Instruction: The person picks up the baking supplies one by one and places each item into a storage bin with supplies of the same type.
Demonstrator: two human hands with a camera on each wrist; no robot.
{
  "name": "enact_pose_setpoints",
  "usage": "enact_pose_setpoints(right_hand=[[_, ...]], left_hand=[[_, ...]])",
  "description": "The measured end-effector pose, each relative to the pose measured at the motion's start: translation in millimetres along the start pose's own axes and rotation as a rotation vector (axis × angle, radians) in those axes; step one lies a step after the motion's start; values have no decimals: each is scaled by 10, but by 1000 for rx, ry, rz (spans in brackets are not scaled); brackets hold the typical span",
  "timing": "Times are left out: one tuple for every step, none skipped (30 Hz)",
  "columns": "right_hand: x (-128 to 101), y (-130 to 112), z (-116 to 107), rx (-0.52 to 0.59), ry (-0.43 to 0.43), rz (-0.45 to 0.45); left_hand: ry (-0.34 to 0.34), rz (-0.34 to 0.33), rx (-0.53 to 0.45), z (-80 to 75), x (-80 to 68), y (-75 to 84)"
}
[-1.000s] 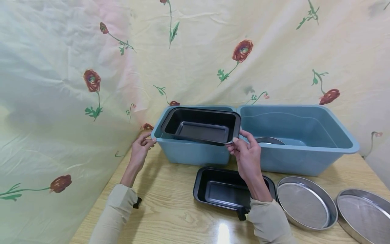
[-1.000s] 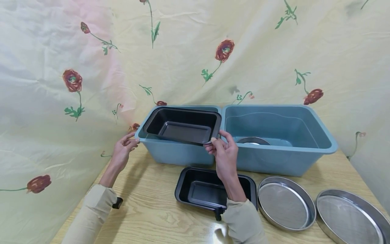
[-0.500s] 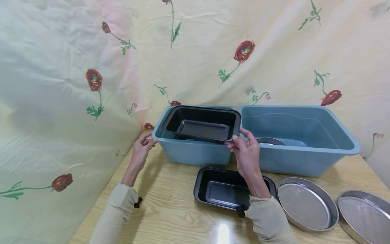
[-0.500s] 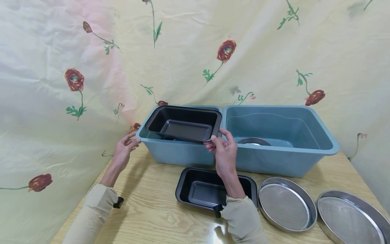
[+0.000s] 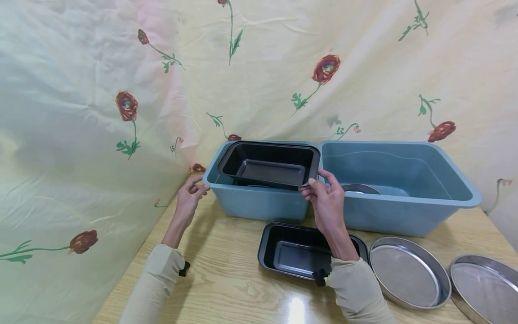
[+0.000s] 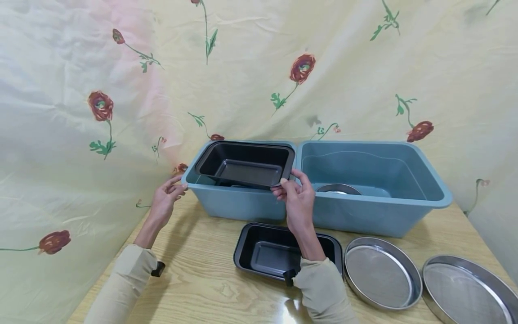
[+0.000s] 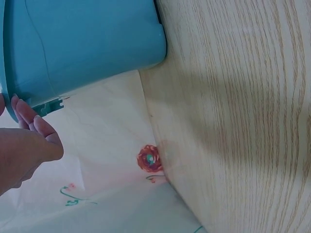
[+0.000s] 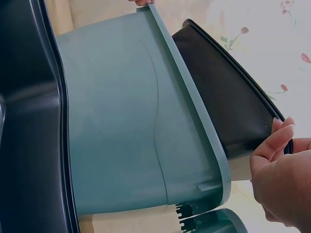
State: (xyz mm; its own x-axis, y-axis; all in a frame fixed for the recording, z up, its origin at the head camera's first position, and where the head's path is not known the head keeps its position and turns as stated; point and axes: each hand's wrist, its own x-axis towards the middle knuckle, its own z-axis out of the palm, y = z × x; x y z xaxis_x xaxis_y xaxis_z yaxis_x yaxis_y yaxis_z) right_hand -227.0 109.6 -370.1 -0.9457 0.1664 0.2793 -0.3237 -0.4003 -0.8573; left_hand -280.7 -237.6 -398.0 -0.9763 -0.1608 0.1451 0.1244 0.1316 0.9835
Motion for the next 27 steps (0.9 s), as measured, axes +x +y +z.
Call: enact_pose_setpoints(right_hand=[[4,2,-1,-1,-1,-1],[9,4,-1,-5,-1,-4],[13,7,-2,-10,-2,-5],[17,9,-2,-15,-2,-6],[22,12,-4,-21,-2,-6],[25,16,-6,-28,-3,-6],[28,19,-7,-33,-3,-6],[32,22,-8,-39,-4,-4],[34,26,-9,-44,-5,-4],[38,29,-10,-48,-5,-3],[41,34,-11,-51,-6,-2],[43,37,-11,-51,-8,-1],[47,41,-11,-51,-9,0],[48,47,-12,-53,-10,2],[51,52,-13,-55,-10,4],[54,55,-13,-58,-10,7],[56,59,-14,-60,-10,9],[59,62,-14,-64,-9,13],[61,64,-15,-69,-8,16],[63,67,-15,-75,-8,19],[66,67,-16,-79,-8,19],[69,69,-16,-83,-8,20],[73,71,-15,-85,-9,20],[77,72,-14,-87,-10,20],[81,74,-13,-88,-12,19],[87,76,-12,-88,-13,18],[92,78,-10,-87,-14,17]], left_hand=[[0,2,2,1,1,-2],[2,4,5,2,3,-5],[3,6,8,4,4,-5],[3,7,8,5,4,-5],[5,8,7,6,3,-4],[6,8,7,7,3,-4],[7,7,6,8,1,-4],[9,7,6,9,0,-4],[10,6,6,9,0,-4],[10,5,4,8,1,-6],[10,5,2,9,1,-7],[11,4,2,8,2,-9],[11,2,0,7,3,-10],[12,1,-2,6,4,-11],[12,-2,-5,4,6,-13],[12,-5,-6,3,6,-14],[10,-6,-6,1,6,-14],[11,-7,-7,0,6,-16],[11,-8,-6,-1,9,-18],[11,-8,-3,-2,11,-19],[11,-8,-1,-3,13,-20],[10,-7,1,-3,16,-21],[10,-6,2,-2,18,-22],[11,-5,2,-1,21,-25],[12,-5,6,-1,23,-25],[12,-5,5,1,23,-25],[12,-5,5,2,24,-26]])
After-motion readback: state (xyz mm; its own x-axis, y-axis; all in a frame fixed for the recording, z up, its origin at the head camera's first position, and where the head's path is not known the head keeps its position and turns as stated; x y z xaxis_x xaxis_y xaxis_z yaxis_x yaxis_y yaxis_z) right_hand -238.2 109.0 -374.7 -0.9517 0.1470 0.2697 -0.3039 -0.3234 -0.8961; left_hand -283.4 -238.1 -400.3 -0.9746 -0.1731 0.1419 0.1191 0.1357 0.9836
